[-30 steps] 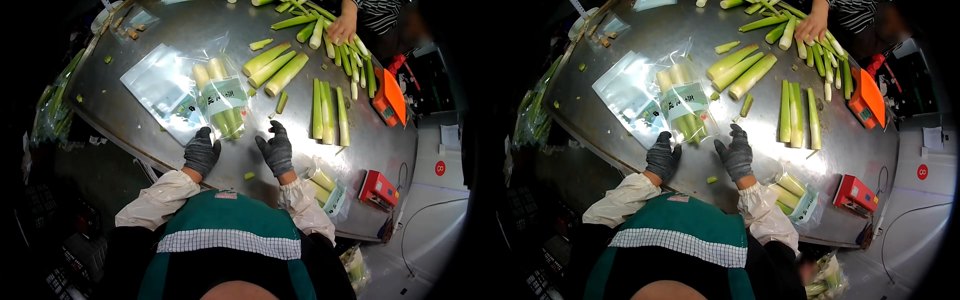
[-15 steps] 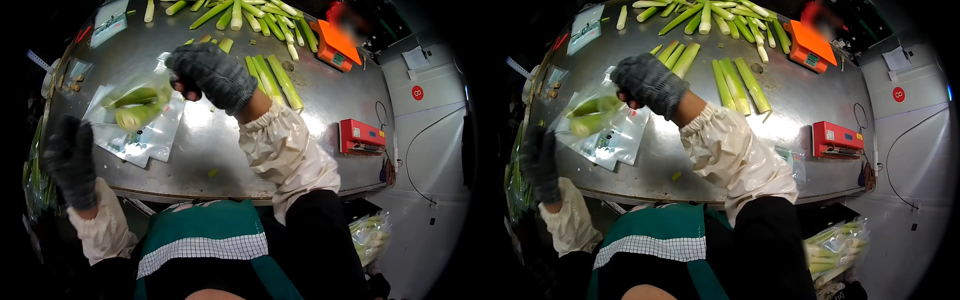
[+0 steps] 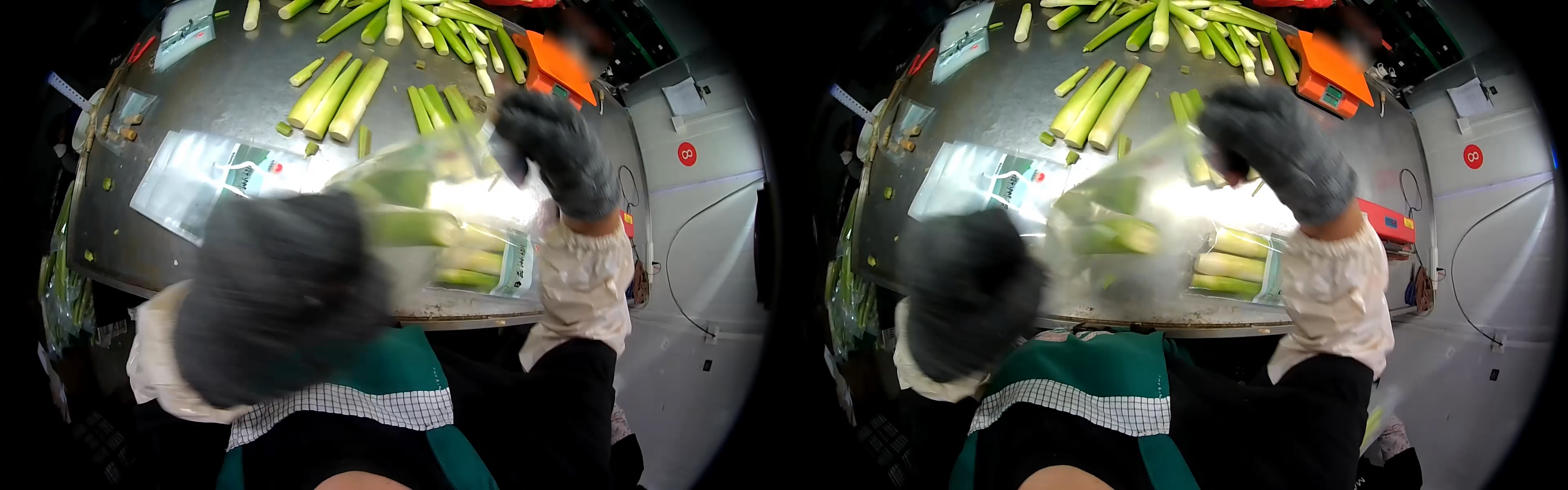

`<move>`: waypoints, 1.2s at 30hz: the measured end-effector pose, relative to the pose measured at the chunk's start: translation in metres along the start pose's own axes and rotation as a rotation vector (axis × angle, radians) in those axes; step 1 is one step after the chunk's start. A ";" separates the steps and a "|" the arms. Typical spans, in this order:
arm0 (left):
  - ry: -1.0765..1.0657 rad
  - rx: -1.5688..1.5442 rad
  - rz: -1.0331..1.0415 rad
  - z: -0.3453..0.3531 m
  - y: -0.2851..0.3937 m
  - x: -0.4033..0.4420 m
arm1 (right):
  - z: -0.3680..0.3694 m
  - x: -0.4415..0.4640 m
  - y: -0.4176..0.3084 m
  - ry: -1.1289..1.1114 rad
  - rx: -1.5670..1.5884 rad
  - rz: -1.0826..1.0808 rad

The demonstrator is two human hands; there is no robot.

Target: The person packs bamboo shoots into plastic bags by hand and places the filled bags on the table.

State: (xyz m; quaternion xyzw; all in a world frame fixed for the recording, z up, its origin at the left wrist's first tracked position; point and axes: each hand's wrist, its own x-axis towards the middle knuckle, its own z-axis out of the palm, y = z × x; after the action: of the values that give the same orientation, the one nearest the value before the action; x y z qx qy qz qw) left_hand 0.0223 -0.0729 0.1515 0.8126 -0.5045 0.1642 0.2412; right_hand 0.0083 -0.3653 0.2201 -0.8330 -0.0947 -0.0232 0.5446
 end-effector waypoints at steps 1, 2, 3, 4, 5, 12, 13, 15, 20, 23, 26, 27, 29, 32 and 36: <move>-0.084 -0.044 0.080 0.014 0.014 0.006 | -0.007 -0.015 0.004 0.037 -0.006 0.082; -0.279 -0.324 0.083 0.009 0.030 0.038 | -0.015 -0.029 0.007 0.068 -0.028 0.128; -0.478 -0.593 0.032 0.003 0.046 0.070 | -0.024 -0.045 0.014 0.085 -0.092 0.119; -0.440 -0.588 0.134 0.015 0.058 0.084 | -0.033 -0.060 0.021 0.098 -0.172 0.098; -0.573 -0.673 0.074 0.025 0.069 0.099 | -0.043 -0.076 0.033 0.098 -0.299 0.039; -0.804 -0.861 0.125 0.104 0.106 0.097 | -0.115 -0.190 0.152 0.224 -0.363 0.944; -0.856 -0.846 0.170 0.107 0.091 0.088 | -0.117 -0.198 0.174 0.165 -0.481 1.083; -0.973 -0.757 0.051 0.103 0.051 0.073 | -0.102 -0.192 0.189 0.175 -0.564 1.154; -0.745 0.073 -0.741 0.134 -0.062 -0.021 | -0.112 -0.183 0.220 0.153 -1.365 0.734; -0.833 0.266 -0.952 0.125 -0.072 -0.059 | -0.081 -0.105 0.162 0.470 -1.032 0.485; -0.771 0.328 -0.936 0.144 -0.073 -0.087 | -0.031 -0.033 0.137 0.315 -0.824 0.227; -0.712 0.359 -0.893 0.151 -0.076 -0.094 | -0.010 -0.012 0.128 0.233 -0.841 0.189; -0.704 0.399 -0.852 0.153 -0.080 -0.103 | 0.028 0.018 0.117 0.072 -0.877 0.157; -0.667 0.480 -0.771 0.141 -0.085 -0.105 | 0.067 0.041 0.116 -0.160 -0.939 0.090; -0.500 0.326 -0.668 0.121 -0.091 -0.107 | 0.099 0.048 0.122 -0.307 -0.938 0.062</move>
State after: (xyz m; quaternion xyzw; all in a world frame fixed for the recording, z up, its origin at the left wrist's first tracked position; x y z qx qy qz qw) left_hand 0.0598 -0.0270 -0.0239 0.9731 -0.2249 -0.0469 0.0201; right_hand 0.0709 -0.3165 0.0765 -0.9846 -0.1284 0.0756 0.0912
